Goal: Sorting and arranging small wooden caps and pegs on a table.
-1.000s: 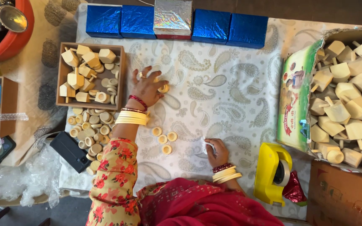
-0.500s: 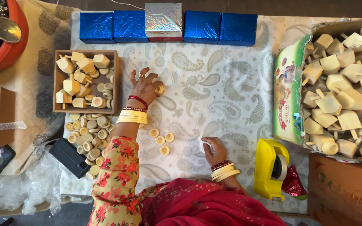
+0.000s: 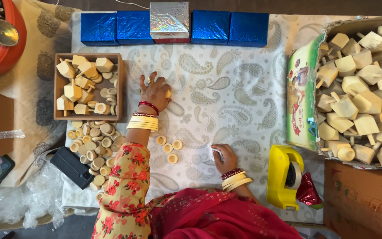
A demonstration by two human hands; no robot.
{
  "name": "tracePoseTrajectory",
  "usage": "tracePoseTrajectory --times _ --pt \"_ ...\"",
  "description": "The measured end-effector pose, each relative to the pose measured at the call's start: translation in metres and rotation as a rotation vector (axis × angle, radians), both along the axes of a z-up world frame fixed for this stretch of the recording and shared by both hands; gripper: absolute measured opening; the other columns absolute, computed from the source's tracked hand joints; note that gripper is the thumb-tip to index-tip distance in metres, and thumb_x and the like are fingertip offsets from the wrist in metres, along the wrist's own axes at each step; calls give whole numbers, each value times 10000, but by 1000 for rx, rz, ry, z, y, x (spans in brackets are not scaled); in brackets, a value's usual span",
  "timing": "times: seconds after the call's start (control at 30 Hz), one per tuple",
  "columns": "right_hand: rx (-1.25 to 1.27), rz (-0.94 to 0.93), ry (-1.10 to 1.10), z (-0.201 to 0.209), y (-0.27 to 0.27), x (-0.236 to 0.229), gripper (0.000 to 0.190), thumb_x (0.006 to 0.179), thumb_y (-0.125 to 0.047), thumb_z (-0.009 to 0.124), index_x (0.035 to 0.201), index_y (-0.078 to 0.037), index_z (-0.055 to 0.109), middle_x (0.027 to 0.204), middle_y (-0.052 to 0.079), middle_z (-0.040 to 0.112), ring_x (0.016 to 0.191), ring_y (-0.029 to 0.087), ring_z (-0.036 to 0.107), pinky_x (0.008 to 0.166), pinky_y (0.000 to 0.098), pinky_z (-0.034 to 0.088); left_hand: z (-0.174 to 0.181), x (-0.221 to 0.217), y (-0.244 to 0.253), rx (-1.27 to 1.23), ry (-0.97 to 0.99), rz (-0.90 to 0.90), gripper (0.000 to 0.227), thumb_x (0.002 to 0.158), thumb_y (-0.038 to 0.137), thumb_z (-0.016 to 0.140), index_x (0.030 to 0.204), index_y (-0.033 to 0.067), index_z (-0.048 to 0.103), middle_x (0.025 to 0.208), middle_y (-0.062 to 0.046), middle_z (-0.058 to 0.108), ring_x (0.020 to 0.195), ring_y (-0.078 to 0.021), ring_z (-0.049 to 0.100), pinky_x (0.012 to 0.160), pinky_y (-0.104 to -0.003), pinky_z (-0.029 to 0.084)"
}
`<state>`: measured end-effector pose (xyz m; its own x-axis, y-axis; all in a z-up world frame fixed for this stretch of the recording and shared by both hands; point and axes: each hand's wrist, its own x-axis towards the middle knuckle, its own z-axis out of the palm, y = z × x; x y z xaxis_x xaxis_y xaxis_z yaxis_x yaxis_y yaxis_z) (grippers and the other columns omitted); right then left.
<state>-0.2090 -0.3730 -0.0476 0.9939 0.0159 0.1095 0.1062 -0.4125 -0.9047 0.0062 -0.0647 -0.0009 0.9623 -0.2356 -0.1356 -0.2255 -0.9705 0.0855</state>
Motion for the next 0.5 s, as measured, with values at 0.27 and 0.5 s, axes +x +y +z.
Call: tracePoseTrajectory --times 0.27,0.5 --pt "-5 26 -22 -6 -1 -1 192 866 9 674 1040 -46 735 998 129 717 889 280 713 790 337 566 20 -17 -8 -5 -33 15 679 685 392 882 1295 199 653 1411 -53 547 1463 -329 311 1174 -632 69" --pt "-15 -1 -44 -4 0 -2 174 870 5 679 1022 -60 735 974 117 717 880 273 717 792 333 566 -17 -134 -57 -295 -296 272 619 820 460 807 1348 210 603 1415 -53 566 1397 -327 413 1088 -656 237"
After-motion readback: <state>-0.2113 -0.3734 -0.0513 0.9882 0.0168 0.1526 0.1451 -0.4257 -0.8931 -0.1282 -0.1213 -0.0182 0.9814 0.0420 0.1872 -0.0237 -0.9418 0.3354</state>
